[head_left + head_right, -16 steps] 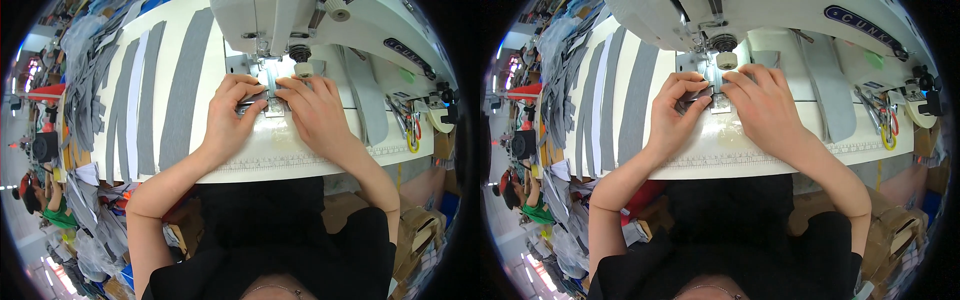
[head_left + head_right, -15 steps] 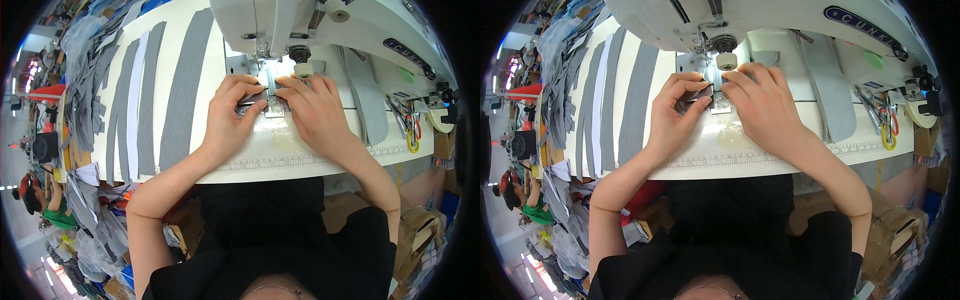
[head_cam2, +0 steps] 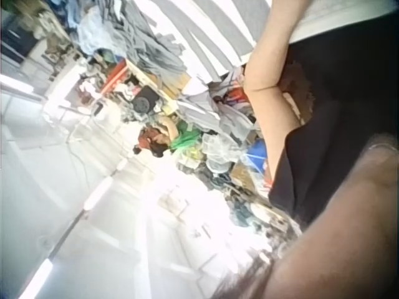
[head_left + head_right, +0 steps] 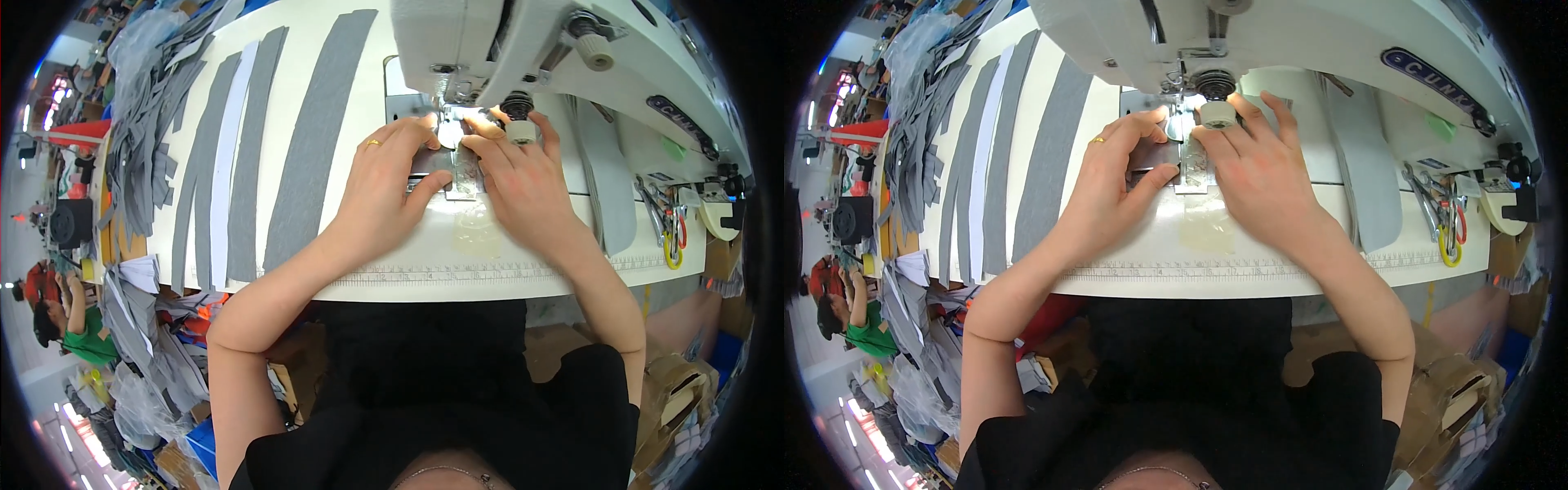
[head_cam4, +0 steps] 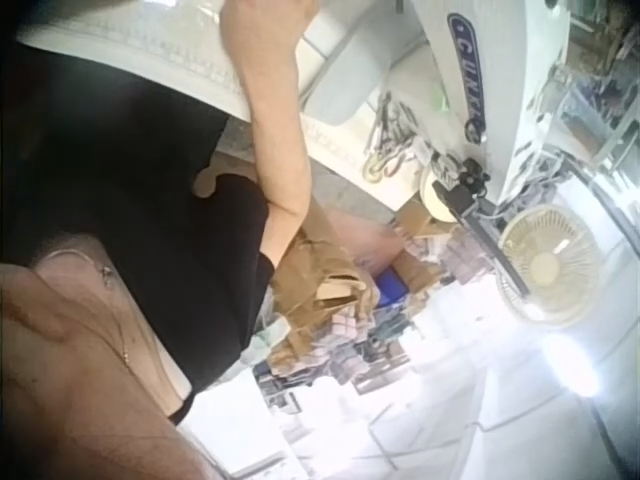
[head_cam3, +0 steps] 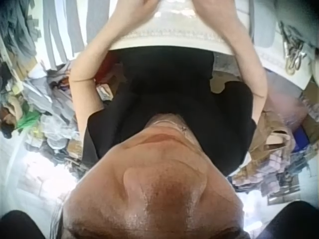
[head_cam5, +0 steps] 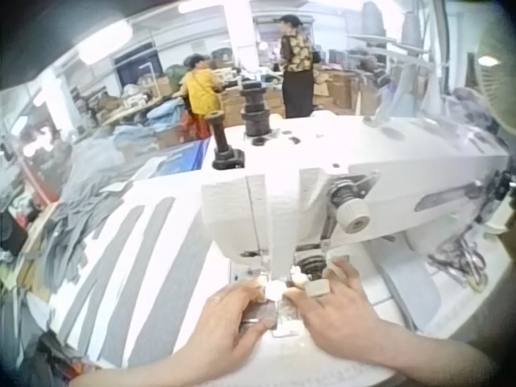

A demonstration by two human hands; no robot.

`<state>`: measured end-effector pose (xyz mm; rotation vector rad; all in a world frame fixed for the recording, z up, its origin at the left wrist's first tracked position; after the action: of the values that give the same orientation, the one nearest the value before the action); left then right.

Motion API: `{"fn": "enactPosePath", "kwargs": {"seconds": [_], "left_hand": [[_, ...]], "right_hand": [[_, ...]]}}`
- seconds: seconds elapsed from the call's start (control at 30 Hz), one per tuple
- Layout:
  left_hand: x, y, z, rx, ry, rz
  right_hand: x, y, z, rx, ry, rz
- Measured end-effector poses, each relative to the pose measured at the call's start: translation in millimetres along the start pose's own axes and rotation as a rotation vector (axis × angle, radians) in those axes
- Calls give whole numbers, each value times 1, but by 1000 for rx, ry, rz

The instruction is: Sewing strips of leather or synthetic material and attaching a zipper using an industrial sewing machine.

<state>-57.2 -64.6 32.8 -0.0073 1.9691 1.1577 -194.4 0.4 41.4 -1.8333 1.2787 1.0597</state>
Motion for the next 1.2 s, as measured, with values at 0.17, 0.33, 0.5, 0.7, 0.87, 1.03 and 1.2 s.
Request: {"fn": "enactPosePath", "kwargs": {"seconds": [0.17,0.33,0.5,0.7,0.87,1.03,1.2], "left_hand": [[-23,-24,-23,-178,7,203],[-32,-44,-79,102,148,-21],[4,-55,-101,240,-73,-457],[-17,-72,-109,195,-9,-611],[-50,-82,-65,200,66,-540],[-55,-59,-10,116,-30,-472],[-52,-43,6,170,57,-445]], "right_hand": [[0,0,1,36,-32,-6],[-3,3,5,92,10,-61],[-3,4,6,88,39,-112],[-2,10,8,130,30,-139],[-6,11,8,149,61,-106],[-3,9,10,166,10,-140],[-4,6,8,189,-20,-203]]}}
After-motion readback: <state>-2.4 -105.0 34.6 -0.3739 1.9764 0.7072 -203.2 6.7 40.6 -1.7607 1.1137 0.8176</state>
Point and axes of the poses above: each hand's wrist, its own z-axis away from the middle knuckle, its own x-axis out of the palm, y = z × x, the point moved 8 cm from there along -z, towards the middle knuckle, and after that the axes turned 2 degrees about y, right-handed, at the moved point
